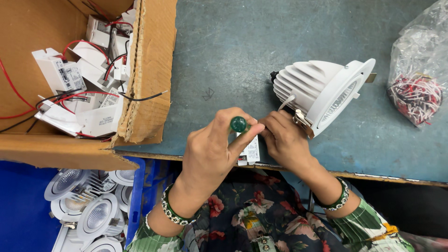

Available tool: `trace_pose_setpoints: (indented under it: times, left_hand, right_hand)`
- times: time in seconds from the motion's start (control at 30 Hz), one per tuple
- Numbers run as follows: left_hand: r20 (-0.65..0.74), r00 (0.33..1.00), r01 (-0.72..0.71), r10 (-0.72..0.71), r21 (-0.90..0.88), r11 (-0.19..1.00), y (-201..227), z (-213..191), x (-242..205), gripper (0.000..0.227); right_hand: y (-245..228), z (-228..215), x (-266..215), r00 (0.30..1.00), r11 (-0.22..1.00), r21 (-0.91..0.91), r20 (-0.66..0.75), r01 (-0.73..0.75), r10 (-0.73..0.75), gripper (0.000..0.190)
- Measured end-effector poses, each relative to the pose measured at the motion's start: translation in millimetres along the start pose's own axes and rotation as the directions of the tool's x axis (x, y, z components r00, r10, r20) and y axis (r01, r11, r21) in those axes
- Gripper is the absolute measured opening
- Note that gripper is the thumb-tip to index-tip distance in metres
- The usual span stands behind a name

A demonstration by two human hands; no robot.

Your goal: The person assembles LED downlight fixtures by connecting wires to a driver and securing them with a screwdriver. Completed units are placed into a blue crate.

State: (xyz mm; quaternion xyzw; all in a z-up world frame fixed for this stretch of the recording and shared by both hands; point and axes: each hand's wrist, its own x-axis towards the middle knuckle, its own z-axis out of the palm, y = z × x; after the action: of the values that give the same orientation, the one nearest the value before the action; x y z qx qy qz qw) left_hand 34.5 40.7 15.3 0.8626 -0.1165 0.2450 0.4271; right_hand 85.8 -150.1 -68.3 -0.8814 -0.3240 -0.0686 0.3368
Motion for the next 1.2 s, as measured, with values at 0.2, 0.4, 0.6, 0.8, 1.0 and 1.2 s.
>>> trace_pose_setpoints:
  times: [0.2, 0.4, 0.6, 0.8, 1.0, 1.2]
  left_hand:
    - [-0.020, 1.000, 0.008, -0.009, -0.057, 0.998, 1.3, -0.8, -1.8, 0.041]
    - [-0.028, 0.995, 0.090, -0.095, -0.152, 0.984, 6.2, -12.7, -10.7, 0.039]
    - [-0.018, 0.992, 0.121, -0.125, -0.156, 0.980, 0.5, -7.3, -11.9, 0.040]
    - [-0.017, 0.992, 0.121, -0.123, -0.103, 0.987, -0.3, -6.7, -11.8, 0.042]
    - [-0.024, 0.992, 0.119, -0.123, -0.115, 0.986, -0.6, -5.6, -11.7, 0.043]
    - [-0.022, 0.993, 0.113, -0.117, -0.122, 0.986, -0.9, -6.3, -11.6, 0.042]
  right_hand:
    - [-1.2, -0.5, 1.3, 1.000, 0.999, 0.038, -0.007, 0.009, -0.009, 0.009]
    - [-4.3, -2.2, 2.2, 1.000, 0.999, 0.031, 0.011, -0.013, 0.012, 0.009]
    - [-6.1, -3.4, 2.9, 1.000, 0.999, 0.036, 0.007, -0.017, 0.017, 0.009]
    - [-7.4, -4.0, 3.3, 1.000, 0.999, 0.030, 0.000, -0.016, 0.016, 0.008]
    - [-7.6, -4.3, 3.0, 1.000, 0.999, 0.041, -0.005, -0.014, 0.014, 0.008]
    - [-6.9, -3.6, 3.3, 1.000, 0.999, 0.038, -0.007, -0.011, 0.011, 0.008]
